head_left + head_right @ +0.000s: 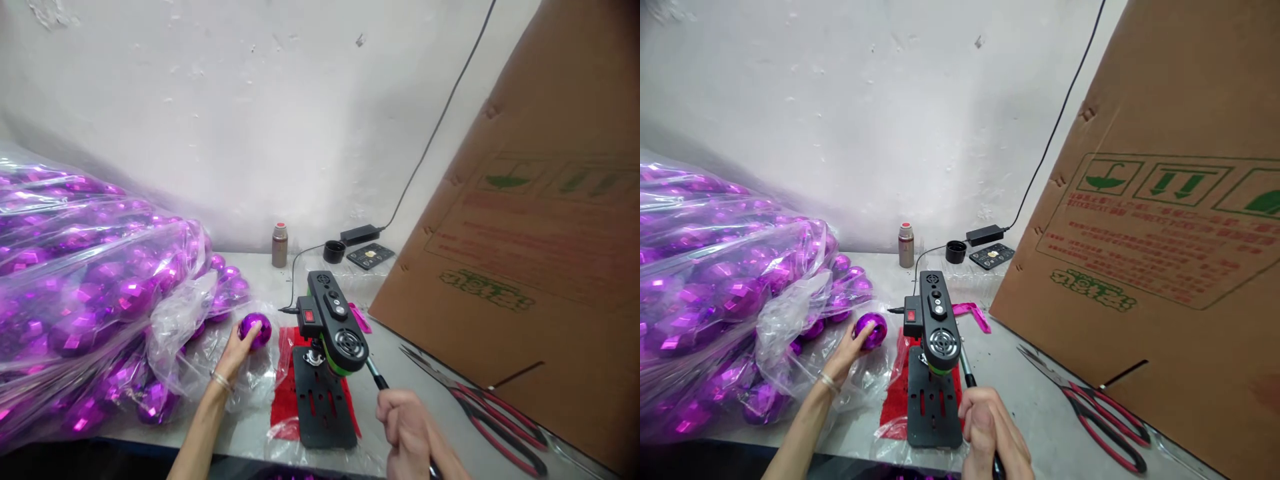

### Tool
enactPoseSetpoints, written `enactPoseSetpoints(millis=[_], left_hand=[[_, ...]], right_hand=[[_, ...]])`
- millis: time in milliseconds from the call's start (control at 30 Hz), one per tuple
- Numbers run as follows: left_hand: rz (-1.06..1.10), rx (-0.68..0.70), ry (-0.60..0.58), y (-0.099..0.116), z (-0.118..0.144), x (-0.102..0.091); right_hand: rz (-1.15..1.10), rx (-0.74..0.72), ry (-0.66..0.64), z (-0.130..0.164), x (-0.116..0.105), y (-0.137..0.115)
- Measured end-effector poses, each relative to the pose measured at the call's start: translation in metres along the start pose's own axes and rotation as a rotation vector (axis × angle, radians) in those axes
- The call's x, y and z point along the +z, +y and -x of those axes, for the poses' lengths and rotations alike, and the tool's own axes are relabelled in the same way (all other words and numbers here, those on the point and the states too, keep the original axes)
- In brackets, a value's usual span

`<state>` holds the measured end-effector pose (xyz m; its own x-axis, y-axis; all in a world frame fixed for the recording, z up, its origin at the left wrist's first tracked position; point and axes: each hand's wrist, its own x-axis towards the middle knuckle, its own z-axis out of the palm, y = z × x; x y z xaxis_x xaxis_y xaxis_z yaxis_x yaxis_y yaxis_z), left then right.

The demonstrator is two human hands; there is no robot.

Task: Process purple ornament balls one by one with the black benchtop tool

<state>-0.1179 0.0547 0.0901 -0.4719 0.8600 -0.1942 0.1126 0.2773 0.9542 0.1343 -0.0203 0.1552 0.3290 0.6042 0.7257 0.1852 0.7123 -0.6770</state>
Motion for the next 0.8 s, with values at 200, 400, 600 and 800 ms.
enactPoseSetpoints(millis=[200,400,600,800], left_hand=[[0.761,-0.225,-0.236,-0.036,0.078,0.016],[0.357,0.012,-0.141,-0.066,0.102,0.059],[-0.055,0.312,-0.055,-0.088,0.106,0.082],[-0.205,0.588,-0.085,-0.102,0.11,0.085]], right_hand=[[0.001,-0.012,-0.04,-0.017,0.008,-0.013],[0.066,0.015,-0.129,-0.027,0.004,-0.024],[0.061,-0.011,-0.16,-0.021,0.0,-0.021],[0.047,-0.023,-0.173,-0.019,-0.002,-0.019]])
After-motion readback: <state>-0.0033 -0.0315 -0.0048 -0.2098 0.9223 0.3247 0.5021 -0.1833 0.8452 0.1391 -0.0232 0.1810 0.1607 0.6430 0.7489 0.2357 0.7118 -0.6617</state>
